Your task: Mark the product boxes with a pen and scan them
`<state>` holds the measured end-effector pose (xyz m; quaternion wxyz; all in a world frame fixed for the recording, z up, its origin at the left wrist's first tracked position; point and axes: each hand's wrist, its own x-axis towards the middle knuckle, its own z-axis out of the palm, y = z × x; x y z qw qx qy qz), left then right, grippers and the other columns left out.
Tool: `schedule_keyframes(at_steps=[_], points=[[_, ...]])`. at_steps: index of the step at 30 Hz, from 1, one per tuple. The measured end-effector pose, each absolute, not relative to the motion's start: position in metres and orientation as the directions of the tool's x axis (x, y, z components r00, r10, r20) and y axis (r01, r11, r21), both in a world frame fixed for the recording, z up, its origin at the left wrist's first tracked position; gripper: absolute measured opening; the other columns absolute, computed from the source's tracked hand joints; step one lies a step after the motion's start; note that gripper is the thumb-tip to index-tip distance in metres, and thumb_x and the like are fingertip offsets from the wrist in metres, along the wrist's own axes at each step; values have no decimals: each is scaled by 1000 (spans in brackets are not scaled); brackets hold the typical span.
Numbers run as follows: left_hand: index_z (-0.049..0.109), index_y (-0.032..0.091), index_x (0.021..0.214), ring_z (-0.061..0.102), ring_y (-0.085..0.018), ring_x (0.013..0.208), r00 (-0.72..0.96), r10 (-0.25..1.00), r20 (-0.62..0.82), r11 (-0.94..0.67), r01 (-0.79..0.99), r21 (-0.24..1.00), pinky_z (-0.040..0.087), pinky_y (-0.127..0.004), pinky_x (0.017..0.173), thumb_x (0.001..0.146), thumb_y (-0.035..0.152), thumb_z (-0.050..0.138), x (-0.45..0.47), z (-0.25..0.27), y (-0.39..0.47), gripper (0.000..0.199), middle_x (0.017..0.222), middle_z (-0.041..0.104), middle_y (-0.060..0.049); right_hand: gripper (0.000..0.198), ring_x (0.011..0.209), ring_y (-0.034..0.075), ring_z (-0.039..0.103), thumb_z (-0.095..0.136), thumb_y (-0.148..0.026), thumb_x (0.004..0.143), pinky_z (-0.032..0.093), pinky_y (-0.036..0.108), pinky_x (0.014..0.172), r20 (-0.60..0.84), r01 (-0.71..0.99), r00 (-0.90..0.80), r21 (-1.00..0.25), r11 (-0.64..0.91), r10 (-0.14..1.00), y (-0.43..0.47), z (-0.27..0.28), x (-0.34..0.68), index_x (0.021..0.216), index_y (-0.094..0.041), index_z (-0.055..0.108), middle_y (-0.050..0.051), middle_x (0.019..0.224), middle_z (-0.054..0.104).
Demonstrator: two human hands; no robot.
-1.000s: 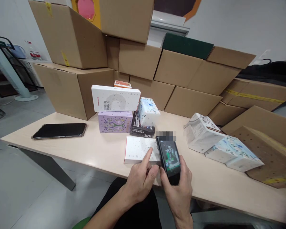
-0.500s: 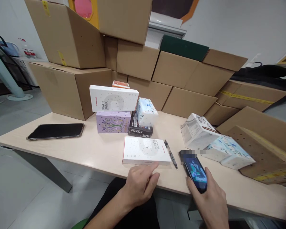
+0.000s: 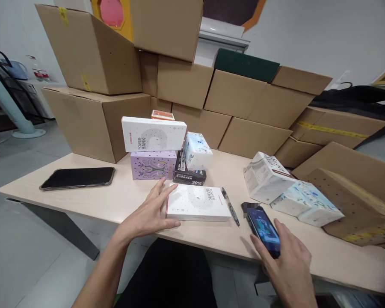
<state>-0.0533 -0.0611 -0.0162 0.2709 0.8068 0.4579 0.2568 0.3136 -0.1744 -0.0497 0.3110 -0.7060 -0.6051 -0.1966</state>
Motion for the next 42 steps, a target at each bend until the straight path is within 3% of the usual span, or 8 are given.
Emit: schedule_keyframes(at_steps=[5,10,16,20,24,28,32,42], points=[[43,26,150,34,-38,147,489,857,161,-443,540,715,36,-54,116,78,43,75,-53,-14,-51,81,162,30,-15,59,130,31,52,52,-52,97,50,51,103,610,954,-32,-217,206,792,-169,-38,271,148,-24,42,13,143,54],[57,26,138,51,-32,134,418,871,259,-420,361,832,43,-50,113,79,42,74,-59,-6,-58,63,145,52,-11,57,142,31,43,53,-34,99,52,49,104,578,932,-193,-145,332,793,-163,-24,243,153,-24,36,14,160,33],[49,26,145,46,-36,140,441,873,208,-270,83,959,41,-52,114,82,62,68,-60,-4,-61,75,152,49,-11,55,123,25,60,56,-17,96,54,43,99,717,869,-350,9,494,603,-172,-6,253,149,-21,41,13,132,62],[33,24,155,40,-35,145,411,872,266,-259,-74,963,38,-49,117,87,75,49,-46,-10,-64,87,160,37,-13,48,103,26,67,59,-37,95,56,39,87,835,966,-84,-65,249,543,-174,10,273,139,-18,53,13,116,69],[42,21,149,45,-31,142,353,894,277,-315,55,947,36,-48,119,92,60,55,-20,-16,-75,69,154,46,-14,54,76,21,65,62,-46,91,54,36,75,894,981,190,-190,-42,407,-140,35,301,130,-10,61,16,110,71],[52,21,140,53,-29,134,350,888,298,-405,287,868,41,-48,115,93,50,58,0,-24,-84,56,146,55,-13,44,78,23,63,52,-44,92,50,38,79,797,985,172,-132,-112,578,-79,52,322,119,-11,65,15,100,71],[54,24,139,56,-26,129,374,887,272,-426,430,796,44,-45,111,94,45,56,3,-28,-84,50,139,60,-10,40,89,28,64,45,-38,95,47,38,78,585,948,271,-24,-318,764,-35,55,320,118,-9,60,18,102,66],[55,22,138,60,-24,120,416,859,299,-484,465,741,49,-41,104,96,40,55,2,-32,-81,46,127,65,-10,32,77,30,68,40,-26,97,49,39,65,454,894,358,85,-440,816,-16,43,305,110,-6,61,25,113,56]])
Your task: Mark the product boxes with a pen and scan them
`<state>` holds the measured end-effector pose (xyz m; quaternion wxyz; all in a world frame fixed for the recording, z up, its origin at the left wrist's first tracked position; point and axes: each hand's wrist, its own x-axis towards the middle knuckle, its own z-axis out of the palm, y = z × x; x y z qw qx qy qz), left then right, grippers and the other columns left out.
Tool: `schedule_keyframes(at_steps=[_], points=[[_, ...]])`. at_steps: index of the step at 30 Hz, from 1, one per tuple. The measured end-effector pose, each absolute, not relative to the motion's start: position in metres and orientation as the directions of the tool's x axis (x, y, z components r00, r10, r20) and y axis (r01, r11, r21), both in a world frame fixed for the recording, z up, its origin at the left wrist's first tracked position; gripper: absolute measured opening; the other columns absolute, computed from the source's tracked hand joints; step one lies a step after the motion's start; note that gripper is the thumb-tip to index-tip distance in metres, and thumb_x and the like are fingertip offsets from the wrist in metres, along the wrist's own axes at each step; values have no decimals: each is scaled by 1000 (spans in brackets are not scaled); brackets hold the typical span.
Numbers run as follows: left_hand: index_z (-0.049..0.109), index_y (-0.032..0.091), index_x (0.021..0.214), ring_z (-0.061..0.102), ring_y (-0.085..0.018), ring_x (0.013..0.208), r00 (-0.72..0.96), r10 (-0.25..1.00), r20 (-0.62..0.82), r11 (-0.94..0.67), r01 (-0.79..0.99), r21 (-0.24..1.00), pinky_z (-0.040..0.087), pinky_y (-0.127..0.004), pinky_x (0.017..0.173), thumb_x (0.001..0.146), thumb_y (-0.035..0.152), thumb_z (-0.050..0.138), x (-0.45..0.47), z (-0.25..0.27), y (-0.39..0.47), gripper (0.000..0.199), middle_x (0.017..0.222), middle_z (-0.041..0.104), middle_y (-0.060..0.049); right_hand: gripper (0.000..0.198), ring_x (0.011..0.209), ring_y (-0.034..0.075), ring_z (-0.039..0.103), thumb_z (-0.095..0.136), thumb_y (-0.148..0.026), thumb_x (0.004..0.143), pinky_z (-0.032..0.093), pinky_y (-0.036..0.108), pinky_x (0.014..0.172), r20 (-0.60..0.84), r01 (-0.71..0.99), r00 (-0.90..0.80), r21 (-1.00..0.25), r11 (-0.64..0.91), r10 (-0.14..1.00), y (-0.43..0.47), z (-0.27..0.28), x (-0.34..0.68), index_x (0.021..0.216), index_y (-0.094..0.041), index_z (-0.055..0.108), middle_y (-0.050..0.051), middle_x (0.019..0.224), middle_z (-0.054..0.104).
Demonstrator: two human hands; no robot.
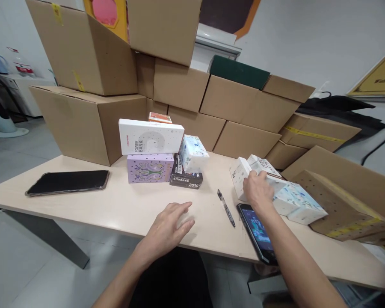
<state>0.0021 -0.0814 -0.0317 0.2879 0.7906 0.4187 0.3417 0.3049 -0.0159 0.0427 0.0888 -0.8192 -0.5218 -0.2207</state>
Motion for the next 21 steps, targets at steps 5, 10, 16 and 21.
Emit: schedule_keyframes(at_steps=[5,10,16,21], points=[[56,23,137,61,-24,118,414,846,336,-511,449,733,49,-40,103,96,40,56,2,-35,-81,44,125,66,-9,40,84,27,66,44,-43,99,50,39,68,522,927,285,63,-370,804,-21,55,283,120,-12,58,21,119,52],[58,23,134,62,-24,117,381,860,339,-491,441,751,50,-41,103,95,39,56,3,-36,-81,42,124,67,-10,69,97,29,62,46,-62,95,50,41,80,565,990,96,-142,-18,819,-12,72,219,145,-15,40,18,120,52],[62,20,130,64,-26,116,335,882,331,-457,438,775,50,-43,103,94,37,55,2,-34,-80,40,123,68,-11,82,103,37,64,53,-62,90,50,48,84,433,967,154,-249,-46,888,23,72,152,153,-16,30,24,123,51],[61,22,132,66,-26,114,292,909,298,-391,346,853,52,-43,101,93,40,57,0,-35,-79,43,123,69,-12,78,119,36,59,63,-41,86,49,49,98,433,905,172,-424,31,885,17,73,163,151,-10,32,24,134,54]])
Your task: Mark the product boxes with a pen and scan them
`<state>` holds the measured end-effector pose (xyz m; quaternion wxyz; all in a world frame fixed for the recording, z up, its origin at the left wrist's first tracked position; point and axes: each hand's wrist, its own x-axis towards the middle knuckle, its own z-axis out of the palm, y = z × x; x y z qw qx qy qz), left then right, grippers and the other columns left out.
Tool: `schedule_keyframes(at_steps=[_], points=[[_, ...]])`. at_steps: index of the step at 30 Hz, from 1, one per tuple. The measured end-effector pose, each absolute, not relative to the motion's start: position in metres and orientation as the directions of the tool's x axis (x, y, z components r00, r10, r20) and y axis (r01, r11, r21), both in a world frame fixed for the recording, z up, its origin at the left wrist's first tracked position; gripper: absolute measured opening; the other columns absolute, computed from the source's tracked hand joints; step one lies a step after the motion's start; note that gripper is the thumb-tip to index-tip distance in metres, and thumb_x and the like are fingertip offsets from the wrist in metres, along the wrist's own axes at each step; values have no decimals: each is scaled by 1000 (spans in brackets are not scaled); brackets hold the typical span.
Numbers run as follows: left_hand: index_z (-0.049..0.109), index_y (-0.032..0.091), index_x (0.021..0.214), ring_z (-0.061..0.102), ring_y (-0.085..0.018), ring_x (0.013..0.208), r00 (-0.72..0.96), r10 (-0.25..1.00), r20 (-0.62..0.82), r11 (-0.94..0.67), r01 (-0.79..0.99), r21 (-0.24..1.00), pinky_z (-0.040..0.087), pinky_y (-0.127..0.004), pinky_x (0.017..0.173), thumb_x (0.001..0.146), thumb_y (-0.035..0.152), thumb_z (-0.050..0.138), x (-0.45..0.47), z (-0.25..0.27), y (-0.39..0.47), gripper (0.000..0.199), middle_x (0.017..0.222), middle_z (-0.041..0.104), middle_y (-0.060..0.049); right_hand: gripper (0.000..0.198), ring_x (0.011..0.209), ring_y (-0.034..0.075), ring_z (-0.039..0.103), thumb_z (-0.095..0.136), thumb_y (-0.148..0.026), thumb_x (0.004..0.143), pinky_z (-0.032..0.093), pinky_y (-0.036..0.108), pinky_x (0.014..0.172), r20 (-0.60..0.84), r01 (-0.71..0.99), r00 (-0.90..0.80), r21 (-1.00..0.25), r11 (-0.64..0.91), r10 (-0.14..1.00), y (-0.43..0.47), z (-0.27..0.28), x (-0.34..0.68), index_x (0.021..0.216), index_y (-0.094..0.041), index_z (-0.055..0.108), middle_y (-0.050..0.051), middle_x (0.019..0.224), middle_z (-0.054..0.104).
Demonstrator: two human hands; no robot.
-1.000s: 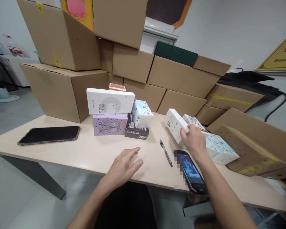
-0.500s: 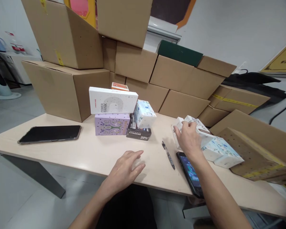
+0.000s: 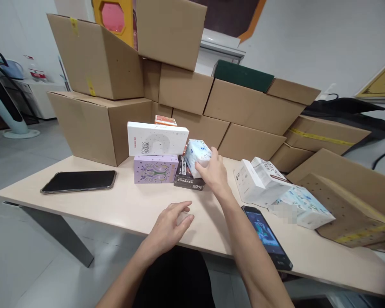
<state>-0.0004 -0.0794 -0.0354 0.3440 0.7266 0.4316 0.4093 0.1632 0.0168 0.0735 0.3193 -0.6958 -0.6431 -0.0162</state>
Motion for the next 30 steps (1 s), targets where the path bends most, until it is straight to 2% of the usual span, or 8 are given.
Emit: schedule_keyframes(at_steps=[3,6,10,14,19,22,25,30], points=[[59,23,135,66,-26,116,190,940,283,-319,201,926,51,-43,102,90,43,61,-2,-38,-77,49,123,70,-12,83,135,34,48,66,-38,83,45,47,109,536,858,124,-481,181,835,-22,69,186,152,-10,30,23,148,46],[61,21,131,63,-26,120,-46,958,283,-283,2,959,49,-43,105,87,48,65,-3,-40,-73,52,124,69,-12,86,134,32,49,68,-37,82,53,45,101,590,826,11,-461,326,807,-68,50,205,155,-17,26,19,151,43],[61,21,131,59,-27,126,-279,932,232,-282,-156,947,47,-42,107,89,55,61,-6,-42,-69,54,131,65,-11,88,144,31,38,60,-11,82,43,54,113,673,826,-299,-172,537,676,-98,4,216,159,-23,18,16,149,44],[60,20,133,55,-27,131,-203,949,240,-270,-137,953,42,-42,112,95,55,51,-7,-41,-71,53,136,62,-11,82,150,32,27,52,-3,84,38,60,116,661,783,-471,7,622,585,-103,-29,219,157,-26,23,14,147,46],[57,19,135,54,-26,131,-157,955,250,-258,-34,965,42,-41,112,98,55,46,-5,-36,-77,52,136,61,-10,66,148,37,30,69,-34,86,41,62,112,619,782,-306,-270,562,724,-119,-33,216,146,-30,41,13,158,28],[55,20,136,54,-26,130,-161,955,249,-251,9,968,42,-41,111,98,56,45,-5,-36,-77,53,135,60,-10,61,139,34,42,64,-43,90,45,58,108,648,775,-21,-471,422,761,-123,-37,210,145,-28,42,15,149,39],[52,20,139,53,-27,130,-150,962,229,-221,65,973,42,-44,111,99,58,42,-4,-35,-75,57,136,59,-11,57,127,30,54,48,-53,97,51,51,101,482,659,219,-714,235,849,-121,-42,204,147,-25,42,15,139,51],[45,19,147,44,-28,142,-128,972,199,-178,160,971,35,-46,118,99,58,42,-1,-31,-75,63,150,50,-12,52,130,27,54,39,-54,100,48,43,105,315,548,200,-821,161,928,-118,-38,200,144,-27,49,9,141,58]])
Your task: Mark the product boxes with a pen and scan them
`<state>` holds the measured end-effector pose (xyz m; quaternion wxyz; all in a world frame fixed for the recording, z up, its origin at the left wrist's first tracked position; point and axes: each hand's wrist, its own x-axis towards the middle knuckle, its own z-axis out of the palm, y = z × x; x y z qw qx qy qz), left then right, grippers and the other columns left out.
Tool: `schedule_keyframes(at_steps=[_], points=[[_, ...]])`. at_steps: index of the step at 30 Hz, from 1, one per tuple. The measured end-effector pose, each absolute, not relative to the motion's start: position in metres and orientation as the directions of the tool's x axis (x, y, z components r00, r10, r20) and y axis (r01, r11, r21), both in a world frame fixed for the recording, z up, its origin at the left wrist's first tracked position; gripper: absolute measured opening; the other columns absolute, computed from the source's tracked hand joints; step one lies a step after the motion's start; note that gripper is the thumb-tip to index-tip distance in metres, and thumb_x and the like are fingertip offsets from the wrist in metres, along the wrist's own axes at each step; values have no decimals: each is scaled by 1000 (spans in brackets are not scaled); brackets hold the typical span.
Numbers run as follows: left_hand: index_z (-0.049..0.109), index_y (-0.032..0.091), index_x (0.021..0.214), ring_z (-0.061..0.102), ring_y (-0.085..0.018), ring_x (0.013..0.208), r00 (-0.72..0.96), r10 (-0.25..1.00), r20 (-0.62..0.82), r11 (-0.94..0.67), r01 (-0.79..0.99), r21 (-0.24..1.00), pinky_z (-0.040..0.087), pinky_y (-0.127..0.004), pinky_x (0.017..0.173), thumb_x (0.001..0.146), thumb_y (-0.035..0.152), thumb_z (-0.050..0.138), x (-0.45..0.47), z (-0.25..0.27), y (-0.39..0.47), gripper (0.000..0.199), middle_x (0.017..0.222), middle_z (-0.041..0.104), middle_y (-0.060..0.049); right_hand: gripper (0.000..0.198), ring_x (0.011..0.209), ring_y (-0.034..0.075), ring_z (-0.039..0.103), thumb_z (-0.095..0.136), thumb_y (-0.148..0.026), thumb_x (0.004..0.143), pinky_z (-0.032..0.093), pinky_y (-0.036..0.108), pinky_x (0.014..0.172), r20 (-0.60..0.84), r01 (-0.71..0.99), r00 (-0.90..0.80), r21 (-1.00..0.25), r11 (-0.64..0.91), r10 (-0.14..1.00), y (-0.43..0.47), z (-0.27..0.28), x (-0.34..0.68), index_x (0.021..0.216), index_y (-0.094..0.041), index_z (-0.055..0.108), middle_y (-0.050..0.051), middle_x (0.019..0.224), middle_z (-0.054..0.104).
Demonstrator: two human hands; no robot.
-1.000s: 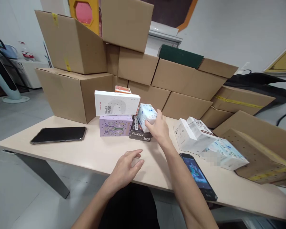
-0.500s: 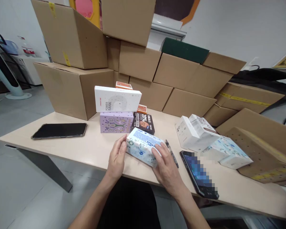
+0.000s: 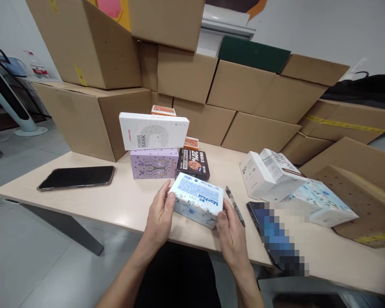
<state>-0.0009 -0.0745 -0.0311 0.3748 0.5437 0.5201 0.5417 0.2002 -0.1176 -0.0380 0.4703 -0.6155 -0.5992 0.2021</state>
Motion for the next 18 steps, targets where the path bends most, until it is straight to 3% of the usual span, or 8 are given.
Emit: schedule_keyframes(at_steps=[3,7,11,18], points=[[49,20,145,42,-28,143,-123,962,246,-221,182,958,34,-45,119,99,56,43,-1,-31,-75,59,151,50,-11,51,130,26,55,43,-52,100,48,43,105,331,543,183,-819,186,926,-121,-35,201,144,-27,50,9,141,59],[54,21,140,47,-28,139,-101,949,298,-289,88,953,40,-43,115,99,52,47,-2,-32,-77,52,146,55,-10,52,131,26,55,50,-45,98,48,44,107,352,459,150,-853,250,924,-123,-37,204,147,-27,46,9,145,56],[54,20,137,56,-27,129,-73,947,314,-315,-2,949,47,-40,107,97,49,52,-3,-32,-79,50,139,60,-11,51,127,26,58,58,-38,94,48,48,107,367,340,234,-898,278,900,-121,-45,205,143,-25,48,12,142,57],[51,21,140,58,-25,121,-62,941,333,-328,82,941,45,-41,106,97,48,51,-2,-37,-81,50,128,61,-10,41,120,26,62,63,-35,89,49,52,105,334,280,315,-927,249,889,-119,-49,205,126,-21,54,16,132,61]])
